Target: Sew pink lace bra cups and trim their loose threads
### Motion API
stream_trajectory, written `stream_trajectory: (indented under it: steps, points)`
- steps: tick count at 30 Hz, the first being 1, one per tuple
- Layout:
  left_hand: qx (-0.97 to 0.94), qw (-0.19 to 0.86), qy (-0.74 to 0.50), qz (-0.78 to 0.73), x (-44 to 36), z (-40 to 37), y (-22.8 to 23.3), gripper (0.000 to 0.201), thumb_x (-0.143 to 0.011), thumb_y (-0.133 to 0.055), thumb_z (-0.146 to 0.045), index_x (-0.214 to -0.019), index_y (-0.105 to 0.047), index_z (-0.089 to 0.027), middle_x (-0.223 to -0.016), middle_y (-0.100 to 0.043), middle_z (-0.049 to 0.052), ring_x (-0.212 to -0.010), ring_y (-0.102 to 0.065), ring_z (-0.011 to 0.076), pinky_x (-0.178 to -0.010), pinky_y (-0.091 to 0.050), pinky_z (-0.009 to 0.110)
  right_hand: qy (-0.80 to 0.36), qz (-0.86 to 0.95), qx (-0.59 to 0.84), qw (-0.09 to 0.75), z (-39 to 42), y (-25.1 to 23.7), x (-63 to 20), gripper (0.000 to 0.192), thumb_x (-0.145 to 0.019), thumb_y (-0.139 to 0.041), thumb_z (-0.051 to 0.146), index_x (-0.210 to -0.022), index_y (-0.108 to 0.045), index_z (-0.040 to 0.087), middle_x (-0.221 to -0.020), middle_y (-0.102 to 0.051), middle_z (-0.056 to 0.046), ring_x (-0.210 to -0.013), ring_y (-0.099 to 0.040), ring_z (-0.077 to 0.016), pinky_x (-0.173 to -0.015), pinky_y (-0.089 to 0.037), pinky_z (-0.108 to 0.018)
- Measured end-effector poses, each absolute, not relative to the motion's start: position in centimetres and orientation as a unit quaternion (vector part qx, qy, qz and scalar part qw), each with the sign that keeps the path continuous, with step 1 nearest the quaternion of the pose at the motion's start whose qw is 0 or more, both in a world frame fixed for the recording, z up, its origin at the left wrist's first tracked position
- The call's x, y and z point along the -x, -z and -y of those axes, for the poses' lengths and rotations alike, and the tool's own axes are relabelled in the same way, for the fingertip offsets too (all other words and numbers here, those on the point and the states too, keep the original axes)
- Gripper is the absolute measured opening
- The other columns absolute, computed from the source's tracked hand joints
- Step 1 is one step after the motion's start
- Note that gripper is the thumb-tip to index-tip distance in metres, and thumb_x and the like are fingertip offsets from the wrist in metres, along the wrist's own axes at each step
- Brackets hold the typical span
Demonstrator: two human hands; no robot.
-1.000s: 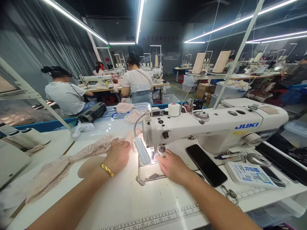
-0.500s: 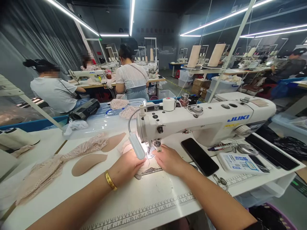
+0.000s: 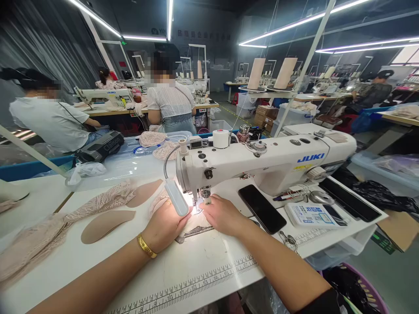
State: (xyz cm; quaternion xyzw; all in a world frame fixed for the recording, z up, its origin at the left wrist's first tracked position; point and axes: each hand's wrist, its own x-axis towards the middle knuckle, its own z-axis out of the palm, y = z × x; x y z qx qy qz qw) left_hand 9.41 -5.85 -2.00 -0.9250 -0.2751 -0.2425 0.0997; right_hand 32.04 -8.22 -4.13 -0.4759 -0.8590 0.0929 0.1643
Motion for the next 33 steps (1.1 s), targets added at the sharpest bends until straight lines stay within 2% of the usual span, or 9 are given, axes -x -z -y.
stream_trajectory:
  steps: [5,12,18,23,25,26,29,31,33]
  points:
    - [0.911,0.113,0.228,0.324,-9.6,5.8,2.4,0.031,-0.092,-0.051,-0.008,-0.066,-0.059,-0.021,-0.067,-0.060,0.004,-0.070,-0.055,0.0226,-0.066,-0.042,0.036,-0.099,0.859,0.472,0.170,8.3,4.0,-32.0,0.020,-0.099,-0.046,0.014,-0.102,-0.064,0.022,-0.083,-0.055,-0.004,-0.079,-0.044,-0.0209,-0.068,-0.033,-0.029]
    - [0.923,0.094,0.186,0.324,-9.6,5.0,2.7,0.028,-0.092,-0.053,-0.008,-0.068,-0.061,-0.020,-0.072,-0.064,0.005,-0.078,-0.058,0.0247,-0.074,-0.045,0.039,-0.091,0.859,0.474,0.171,8.4,4.0,-31.9,0.018,-0.098,-0.046,0.013,-0.093,-0.061,0.022,-0.079,-0.052,-0.002,-0.076,-0.043,-0.0202,-0.066,-0.032,-0.029]
    - [0.924,0.079,0.133,0.350,-9.5,5.1,2.7,0.019,-0.097,-0.054,-0.022,-0.086,-0.068,-0.018,-0.094,-0.070,0.011,-0.093,-0.062,0.0288,-0.086,-0.049,0.045,-0.081,0.858,0.478,0.170,8.5,4.4,-31.8,0.018,-0.098,-0.043,0.014,-0.095,-0.060,0.021,-0.081,-0.054,-0.003,-0.079,-0.047,-0.0206,-0.066,-0.034,-0.029]
    - [0.925,0.069,0.070,0.368,-9.4,4.8,2.5,0.022,-0.090,-0.051,-0.005,-0.088,-0.069,-0.016,-0.095,-0.071,0.014,-0.098,-0.066,0.0302,-0.083,-0.052,0.044,-0.033,0.867,0.461,0.188,8.7,5.0,-31.2,0.023,-0.100,-0.040,0.016,-0.086,-0.058,0.021,-0.078,-0.057,-0.003,-0.073,-0.049,-0.0201,-0.063,-0.037,-0.030]
    - [0.923,0.059,0.045,0.379,-8.9,5.5,1.9,0.021,-0.086,-0.052,-0.001,-0.084,-0.068,-0.015,-0.091,-0.072,0.015,-0.092,-0.068,0.0308,-0.077,-0.052,0.042,-0.017,0.878,0.435,0.200,9.2,5.1,-30.5,0.022,-0.100,-0.041,0.015,-0.093,-0.062,0.021,-0.084,-0.061,-0.005,-0.076,-0.053,-0.0207,-0.066,-0.043,-0.031]
    - [0.921,0.051,0.033,0.385,-8.4,6.2,1.4,0.020,-0.084,-0.053,-0.001,-0.081,-0.067,-0.015,-0.088,-0.072,0.014,-0.086,-0.069,0.0304,-0.073,-0.052,0.041,-0.016,0.883,0.421,0.208,9.5,5.0,-30.0,0.022,-0.099,-0.044,0.015,-0.105,-0.064,0.021,-0.090,-0.064,-0.006,-0.081,-0.056,-0.0219,-0.070,-0.046,-0.032]
    - [0.918,0.019,-0.001,0.395,-6.1,10.1,-1.0,0.017,-0.082,-0.058,-0.004,-0.074,-0.062,-0.018,-0.072,-0.070,0.007,-0.063,-0.066,0.0243,-0.056,-0.044,0.033,-0.011,0.892,0.386,0.234,10.4,4.6,-27.9,0.045,-0.094,-0.053,0.014,-0.139,-0.052,0.023,-0.121,-0.066,-0.013,-0.109,-0.059,-0.0283,-0.087,-0.052,-0.041]
    - [0.920,-0.024,-0.011,0.391,-4.0,13.5,-3.1,0.018,-0.091,-0.055,-0.014,-0.075,-0.059,-0.021,-0.068,-0.069,0.001,-0.058,-0.063,0.0197,-0.053,-0.040,0.029,-0.009,0.900,0.354,0.254,11.1,4.1,-26.3,0.042,-0.093,-0.053,0.012,-0.133,-0.056,0.023,-0.140,-0.059,-0.015,-0.123,-0.055,-0.0318,-0.096,-0.050,-0.047]
    - [0.907,-0.148,0.015,0.393,-1.5,16.9,-5.2,0.022,-0.100,-0.048,-0.025,-0.081,-0.059,-0.022,-0.076,-0.071,-0.001,-0.066,-0.064,0.0174,-0.060,-0.042,0.027,-0.041,0.913,0.298,0.277,12.4,3.6,-24.9,0.030,-0.091,-0.047,0.008,-0.113,-0.063,0.021,-0.139,-0.062,-0.013,-0.126,-0.056,-0.0310,-0.101,-0.047,-0.049]
